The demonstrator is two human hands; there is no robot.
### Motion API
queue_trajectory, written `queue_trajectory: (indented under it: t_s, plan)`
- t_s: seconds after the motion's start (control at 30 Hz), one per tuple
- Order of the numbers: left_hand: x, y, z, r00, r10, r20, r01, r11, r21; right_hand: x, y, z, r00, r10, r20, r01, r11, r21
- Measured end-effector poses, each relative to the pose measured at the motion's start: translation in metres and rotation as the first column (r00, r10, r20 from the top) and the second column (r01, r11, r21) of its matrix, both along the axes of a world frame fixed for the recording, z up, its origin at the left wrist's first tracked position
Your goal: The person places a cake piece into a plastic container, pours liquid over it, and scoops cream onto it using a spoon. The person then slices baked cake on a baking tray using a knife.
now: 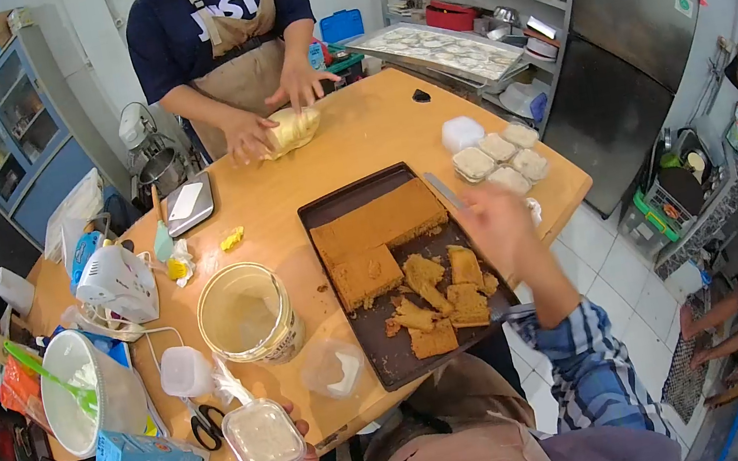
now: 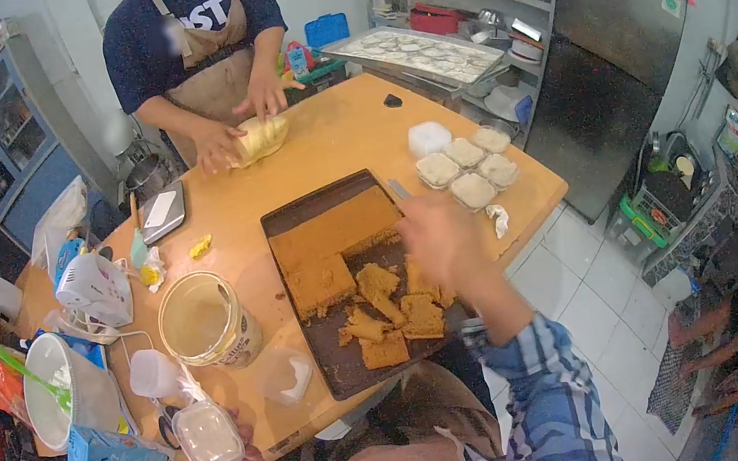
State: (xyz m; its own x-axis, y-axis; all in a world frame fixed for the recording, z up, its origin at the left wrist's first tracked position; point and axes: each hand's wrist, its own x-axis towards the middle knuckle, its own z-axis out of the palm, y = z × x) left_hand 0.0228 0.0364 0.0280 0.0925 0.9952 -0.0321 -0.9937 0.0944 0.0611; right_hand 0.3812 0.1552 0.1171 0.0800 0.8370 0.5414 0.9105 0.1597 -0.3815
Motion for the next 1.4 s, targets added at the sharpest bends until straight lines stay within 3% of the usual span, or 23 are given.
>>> queue_trajectory:
  t_s: [0.03, 0.1, 0.17, 0.23, 0.3, 0.37, 0.4, 0.47, 0.53, 0.6, 0.67, 0.73, 0.8, 0.87, 0.93, 1.03, 1.17, 1.27, 1.4]
  plan:
    - [0.004, -0.002, 0.002, 1.0, 0.004, -0.016, -0.004, 1.0, -0.01, 0.042, 0.009, -0.034, 0.999, -0.034, 0.007, 0.032, 0.983, 0.18]
    - [0.011, -0.004, 0.001, 0.998, -0.017, -0.063, 0.015, 1.0, -0.02, 0.099, 0.009, -0.061, 0.944, -0.331, -0.015, 0.33, 0.943, -0.036]
    - [0.022, -0.002, 0.001, 0.991, -0.061, -0.123, 0.059, 0.998, -0.016, 0.126, 0.003, -0.069, 0.892, -0.45, 0.047, 0.447, 0.863, -0.235]
    - [0.044, -0.001, 0.006, 0.978, -0.08, -0.192, 0.084, 0.996, 0.008, 0.147, 0.003, -0.092, 0.938, -0.343, 0.05, 0.347, 0.92, -0.184]
    - [0.053, 0.002, 0.0, 0.908, -0.175, -0.381, 0.191, 0.982, 0.004, 0.163, 0.009, -0.118, 0.968, -0.244, 0.061, 0.249, 0.964, -0.092]
    - [0.074, 0.0, 0.008, 0.928, -0.248, -0.277, 0.202, 0.962, -0.184, 0.169, 0.016, -0.139, 0.985, -0.156, 0.075, 0.154, 0.987, 0.036]
    - [0.084, 0.0, 0.013, 0.936, -0.274, -0.221, 0.209, 0.938, -0.276, 0.172, 0.017, -0.144, 0.979, -0.182, 0.091, 0.186, 0.982, -0.039]
    - [0.091, 0.003, 0.007, 0.906, -0.365, -0.213, 0.32, 0.922, -0.218, 0.169, 0.014, -0.139, 0.966, -0.222, 0.129, 0.243, 0.952, -0.186]
    - [0.098, 0.004, 0.001, 0.881, -0.387, -0.271, 0.311, 0.907, -0.284, 0.161, 0.004, -0.131, 0.95, -0.299, 0.087, 0.312, 0.915, -0.255]
    - [0.099, 0.006, -0.007, 0.898, -0.395, -0.196, 0.36, 0.913, -0.192, 0.144, -0.012, -0.114, 0.933, -0.318, -0.17, 0.265, 0.924, -0.275]
    - [0.1, 0.008, -0.007, 0.902, -0.404, -0.153, 0.377, 0.91, -0.174, 0.106, -0.04, -0.084, 0.872, -0.187, -0.452, 0.151, 0.982, -0.113]
    - [0.099, 0.008, -0.008, 0.896, -0.424, -0.129, 0.405, 0.902, -0.153, 0.061, -0.069, -0.055, 0.719, -0.006, -0.694, -0.001, 1.0, -0.01]
    - [0.099, 0.01, -0.009, 0.882, -0.454, -0.125, 0.441, 0.89, -0.12, 0.03, -0.091, -0.047, 0.478, 0.268, -0.836, -0.276, 0.95, 0.147]
    - [0.101, 0.008, -0.005, 0.878, -0.442, -0.183, 0.412, 0.893, -0.179, 0.003, -0.101, -0.043, 0.387, 0.337, -0.858, -0.411, 0.896, 0.166]
    - [0.1, 0.007, -0.005, 0.874, -0.441, -0.202, 0.405, 0.893, -0.197, -0.024, -0.104, -0.031, 0.425, 0.293, -0.856, -0.493, 0.868, 0.052]
    - [0.096, 0.006, -0.006, 0.881, -0.428, -0.204, 0.394, 0.9, -0.186, -0.051, -0.096, -0.031, 0.294, 0.314, -0.903, -0.632, 0.773, 0.063]
    - [0.095, 0.004, 0.0, 0.873, -0.39, -0.293, 0.326, 0.913, -0.245, -0.069, -0.092, -0.036, 0.264, 0.256, -0.93, -0.719, 0.695, -0.013]
    - [0.092, 0.004, 0.0, 0.856, -0.395, -0.333, 0.321, 0.911, -0.258, -0.076, -0.089, -0.041, 0.331, 0.341, -0.88, -0.749, 0.662, -0.025]
    - [0.089, 0.002, -0.001, 0.845, -0.41, -0.344, 0.333, 0.906, -0.262, -0.081, -0.087, -0.042, 0.312, 0.308, -0.899, -0.752, 0.658, -0.035]
